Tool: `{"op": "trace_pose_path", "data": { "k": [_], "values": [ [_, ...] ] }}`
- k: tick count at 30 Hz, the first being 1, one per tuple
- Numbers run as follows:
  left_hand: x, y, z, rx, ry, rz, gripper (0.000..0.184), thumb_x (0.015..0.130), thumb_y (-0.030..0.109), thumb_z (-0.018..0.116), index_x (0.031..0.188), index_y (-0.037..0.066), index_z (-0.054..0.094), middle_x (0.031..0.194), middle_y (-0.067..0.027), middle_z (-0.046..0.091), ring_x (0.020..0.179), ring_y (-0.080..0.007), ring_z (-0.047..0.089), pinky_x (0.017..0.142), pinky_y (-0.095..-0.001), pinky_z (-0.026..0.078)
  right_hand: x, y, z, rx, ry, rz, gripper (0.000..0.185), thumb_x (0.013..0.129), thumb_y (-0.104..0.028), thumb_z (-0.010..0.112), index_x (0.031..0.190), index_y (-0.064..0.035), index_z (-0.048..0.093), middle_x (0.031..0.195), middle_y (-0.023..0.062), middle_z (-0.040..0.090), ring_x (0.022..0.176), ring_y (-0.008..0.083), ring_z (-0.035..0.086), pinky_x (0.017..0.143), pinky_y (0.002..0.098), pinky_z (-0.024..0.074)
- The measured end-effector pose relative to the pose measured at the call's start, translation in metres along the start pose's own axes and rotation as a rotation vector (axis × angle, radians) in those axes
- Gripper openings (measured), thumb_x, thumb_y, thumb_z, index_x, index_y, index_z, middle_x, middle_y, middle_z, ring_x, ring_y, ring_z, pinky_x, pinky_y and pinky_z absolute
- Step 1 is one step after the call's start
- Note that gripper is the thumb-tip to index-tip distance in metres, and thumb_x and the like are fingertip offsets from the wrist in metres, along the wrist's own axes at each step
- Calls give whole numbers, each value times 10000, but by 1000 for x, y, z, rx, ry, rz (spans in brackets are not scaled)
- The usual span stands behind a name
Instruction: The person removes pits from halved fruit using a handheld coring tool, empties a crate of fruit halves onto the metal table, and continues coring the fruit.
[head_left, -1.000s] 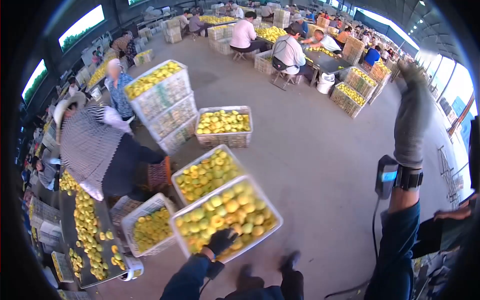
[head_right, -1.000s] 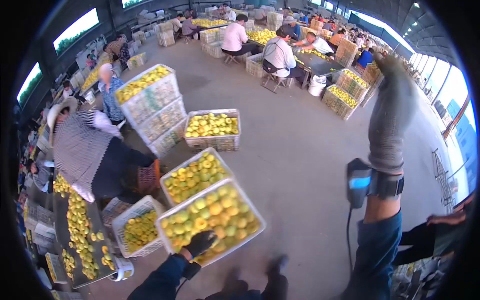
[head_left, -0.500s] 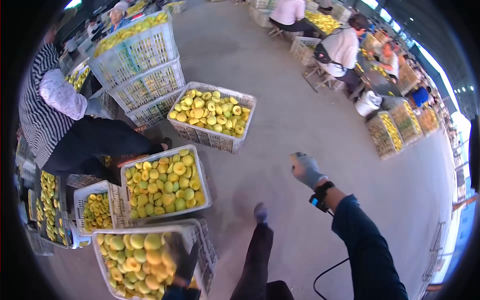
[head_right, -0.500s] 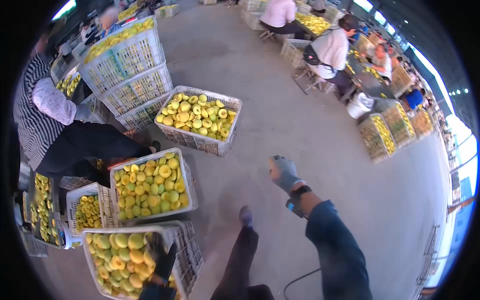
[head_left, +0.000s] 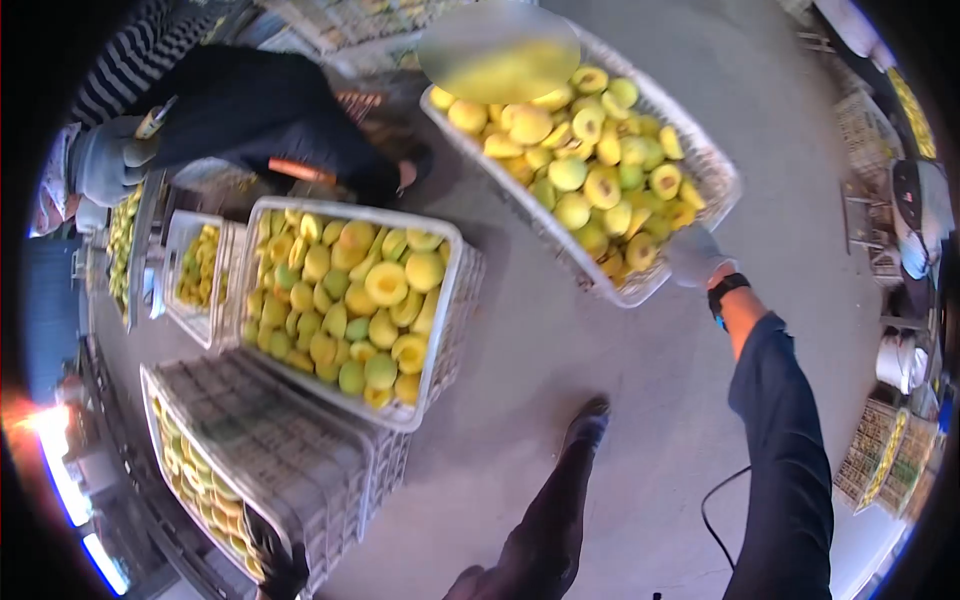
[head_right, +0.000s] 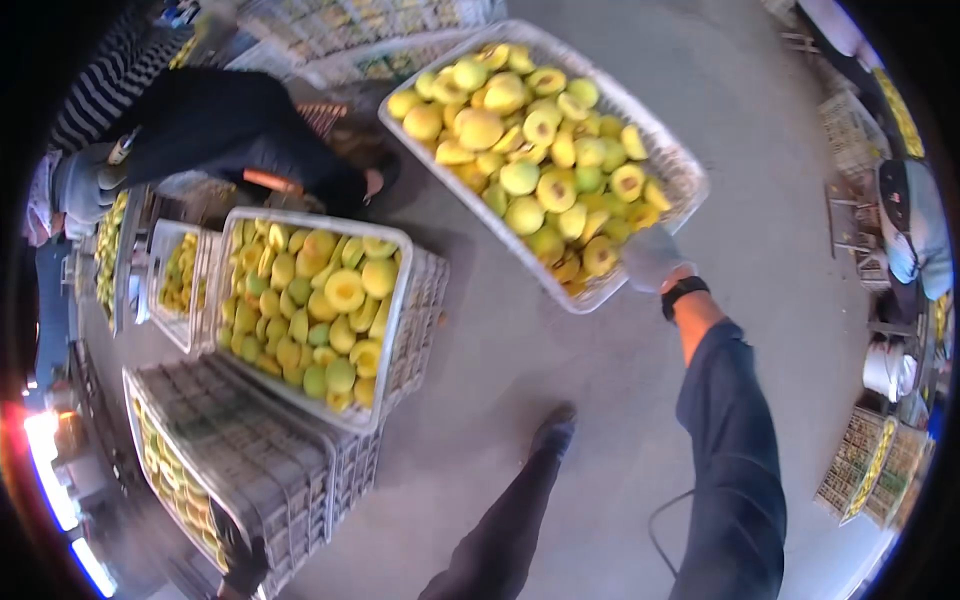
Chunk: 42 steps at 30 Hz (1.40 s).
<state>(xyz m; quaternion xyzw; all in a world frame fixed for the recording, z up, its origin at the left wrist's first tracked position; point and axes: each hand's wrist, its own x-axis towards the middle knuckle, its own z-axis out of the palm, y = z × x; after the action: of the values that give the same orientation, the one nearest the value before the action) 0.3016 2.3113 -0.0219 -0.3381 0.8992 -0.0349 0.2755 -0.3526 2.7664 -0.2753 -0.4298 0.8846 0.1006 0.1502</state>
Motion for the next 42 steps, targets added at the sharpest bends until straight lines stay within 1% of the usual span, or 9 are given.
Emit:
{"op": "trace_pose_path", "data": {
  "k": [11, 21, 24, 27, 31, 34, 38, 40, 42],
  "values": [
    [12, 18, -28, -174, 123, 200, 634, 851, 183, 642, 1369, -89, 396, 1358, -294, 447, 1221, -503, 425, 1071, -579, 288, -75, -198, 0, 221, -73, 228, 259, 761, -293, 591, 769, -75, 729, 762, 154, 694, 752, 328, 689, 652, 444, 514],
    [29, 30, -38, -180, 346, 545, 727, 828, 376, 662, 1395, 0, 404, 1424, -241, 386, 1419, -446, 189, 1129, -610, 141, -239, -391, 141, 378, -117, 451, 142, 790, -135, 586, 890, -50, 642, 840, 176, 681, 770, 373, 670, 670, 478, 521],
    [24, 14, -57, -673, 436, 737, 699, 834, 373, 669, 1405, 52, 427, 1490, -189, 367, 1411, -420, 273, 1146, -583, 160, -277, -469, 118, 470, -41, 493, 154, 793, -126, 581, 906, -47, 651, 838, 196, 682, 794, 390, 670, 696, 481, 527],
    [56, -83, -109, -574, 423, 967, 726, 801, 340, 719, 1396, 39, 434, 1422, -201, 434, 1329, -424, 373, 1108, -511, 278, -301, -554, 110, 683, -195, 808, 161, 758, -56, 576, 903, -64, 646, 880, 197, 675, 869, 418, 639, 738, 492, 510],
    [200, -285, -98, -23, 659, 601, 727, 909, 278, 624, 1479, 5, 266, 1504, -219, 317, 1404, -386, 273, 1153, -471, 203, -317, -655, 82, 750, -152, 882, 191, 783, -58, 552, 961, -45, 620, 924, 222, 666, 863, 425, 637, 745, 504, 510],
    [287, -415, -53, -159, 306, 308, 600, 990, 346, 499, 1445, 0, 317, 1424, -219, 433, 1355, -352, 376, 1116, -432, 289, -327, -723, 134, 677, -225, 904, 157, 795, -65, 543, 928, -34, 620, 882, 223, 666, 824, 414, 646, 714, 497, 516],
    [282, -418, -28, -665, 17, 388, 466, 994, 308, 496, 1326, -14, 443, 1124, -175, 636, 1020, -262, 628, 879, -397, 490, -326, -818, 148, 642, -6, 1050, 150, 783, -87, 553, 861, -20, 661, 834, 205, 674, 781, 402, 653, 703, 470, 526],
    [316, -436, -13, -774, 50, 523, 445, 989, 289, 515, 1308, -15, 461, 1120, -177, 639, 1019, -250, 624, 880, -396, 488, -337, -859, 225, 768, -45, 1074, 130, 905, -149, 553, 954, -70, 643, 793, 64, 665, 651, 250, 617, 621, 404, 533],
    [302, -422, -17, -826, 117, 567, 405, 980, 264, 536, 1268, -18, 494, 1103, -173, 647, 1012, -258, 620, 871, -396, 489, -304, -890, 133, 690, -246, 1092, 152, 810, -107, 551, 847, -39, 682, 828, 201, 683, 806, 370, 672, 723, 470, 532]
  ]
}}
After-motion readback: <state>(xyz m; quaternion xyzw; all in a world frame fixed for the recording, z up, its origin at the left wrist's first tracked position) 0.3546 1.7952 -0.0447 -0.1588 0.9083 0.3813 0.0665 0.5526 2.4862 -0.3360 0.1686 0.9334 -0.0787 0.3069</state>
